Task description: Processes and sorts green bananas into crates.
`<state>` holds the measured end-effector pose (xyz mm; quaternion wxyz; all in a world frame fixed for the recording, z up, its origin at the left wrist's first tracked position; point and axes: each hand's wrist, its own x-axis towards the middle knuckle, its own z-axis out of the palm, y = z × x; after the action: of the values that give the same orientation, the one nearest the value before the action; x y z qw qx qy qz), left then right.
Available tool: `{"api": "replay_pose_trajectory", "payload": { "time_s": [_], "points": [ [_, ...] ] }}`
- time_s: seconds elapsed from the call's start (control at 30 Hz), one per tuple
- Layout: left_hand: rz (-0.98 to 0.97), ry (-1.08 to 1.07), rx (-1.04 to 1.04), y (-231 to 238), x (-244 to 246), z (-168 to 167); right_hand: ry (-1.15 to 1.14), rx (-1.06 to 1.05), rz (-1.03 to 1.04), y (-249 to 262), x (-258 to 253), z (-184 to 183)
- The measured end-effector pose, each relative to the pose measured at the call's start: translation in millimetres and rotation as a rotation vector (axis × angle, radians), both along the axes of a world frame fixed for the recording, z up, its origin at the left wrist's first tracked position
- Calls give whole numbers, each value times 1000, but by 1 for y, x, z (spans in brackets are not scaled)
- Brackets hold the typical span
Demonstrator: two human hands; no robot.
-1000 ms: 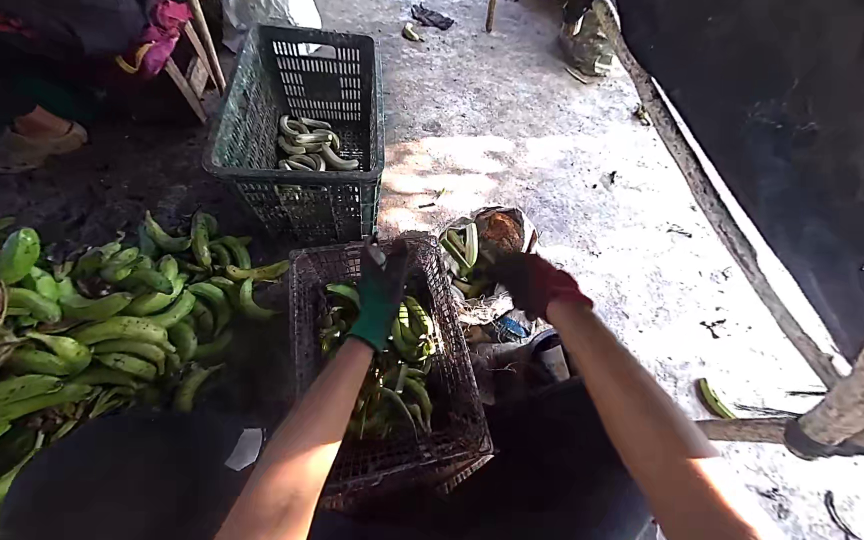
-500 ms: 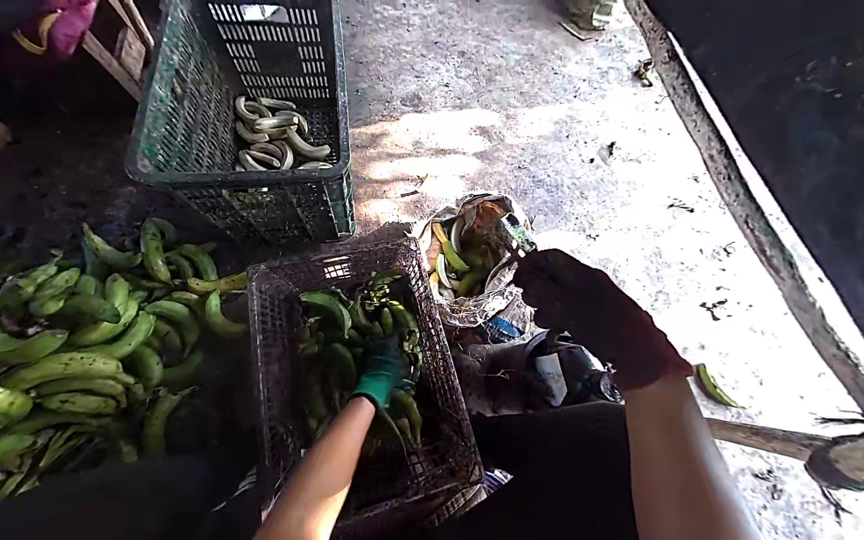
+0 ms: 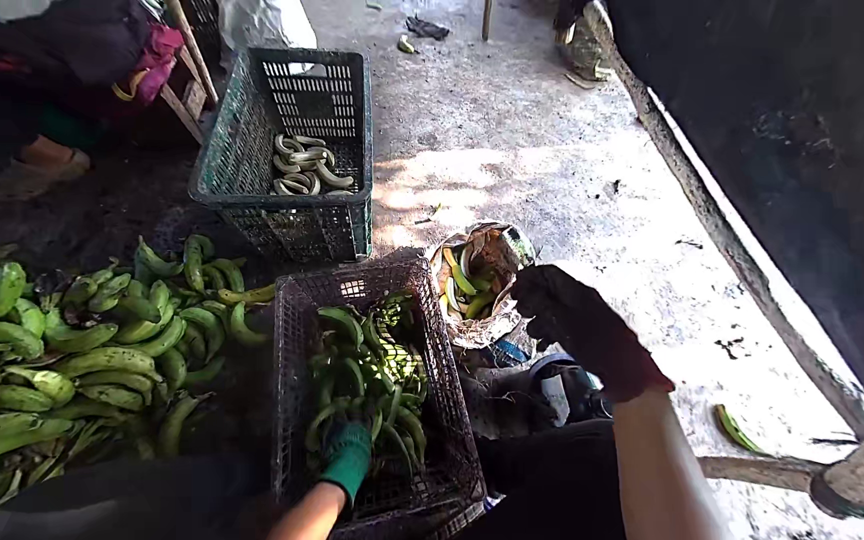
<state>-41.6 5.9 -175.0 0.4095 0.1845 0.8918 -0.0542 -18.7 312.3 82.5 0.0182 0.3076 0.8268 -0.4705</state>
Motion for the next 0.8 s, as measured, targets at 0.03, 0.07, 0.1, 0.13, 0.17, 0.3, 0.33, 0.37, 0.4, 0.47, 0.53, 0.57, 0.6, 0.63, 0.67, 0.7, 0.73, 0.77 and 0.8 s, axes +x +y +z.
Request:
{"api": "replay_pose_trajectory", "payload": {
  "time_s": [0.03, 0.07, 0.1, 0.13, 0.17, 0.3, 0.33, 0.37, 0.4, 0.47, 0.53, 0.57, 0.6, 0.63, 0.67, 0.7, 0.73, 0.77, 0.8],
  "points": [
    [-6, 32, -11, 3, 3, -6, 5, -16, -9, -6, 1, -2],
    [-14, 42, -15, 2, 5, -6, 12, -59, -32, -17, 5, -8],
    [-1, 32, -6, 0, 8, -2, 25, -116, -57, -33, 11, -18],
    [29, 27, 9, 2, 9, 4, 41, -177, -65, -50, 15, -27],
    [57, 32, 25, 4, 8, 6, 49, -235, -70, -67, 17, -37],
    [-58, 108, -29, -4, 27, -10, -39, -357, -5, -125, 30, -81],
    [-117, 125, -48, -6, 31, -16, -46, -397, 12, -136, 34, -89],
    [-144, 127, -48, -8, 32, -19, -38, -454, 3, -148, 38, -97],
    [-134, 110, -22, -9, 30, -18, -25, -518, -20, -160, 41, -107],
    [-50, 67, 70, -7, 16, -9, -31, -585, -38, -177, 47, -125],
    [-30, 79, 118, -7, -7, 2, -54, -618, -50, -185, 54, -135],
    [-72, 76, 117, -9, -20, 12, -54, -647, -95, -189, 57, -138],
    [-103, 77, 130, -10, -33, 25, -34, -687, -175, -193, 58, -140],
    [-107, 73, 166, -12, -46, 43, 8, -734, -280, -198, 54, -143],
    [-80, 70, 228, -15, -55, 63, 49, -788, -392, -204, 47, -147],
    [-26, 61, 309, -18, -59, 81, 74, -837, -476, -211, 40, -148],
    [38, 81, 414, -22, -57, 96, 70, -856, -500, -217, 33, -145],
    [126, 127, 557, -25, -51, 107, 31, -770, -457, -225, 25, -140],
    [256, 193, 732, -26, -43, 115, -63, -558, -332, -232, 21, -134]
  ]
}}
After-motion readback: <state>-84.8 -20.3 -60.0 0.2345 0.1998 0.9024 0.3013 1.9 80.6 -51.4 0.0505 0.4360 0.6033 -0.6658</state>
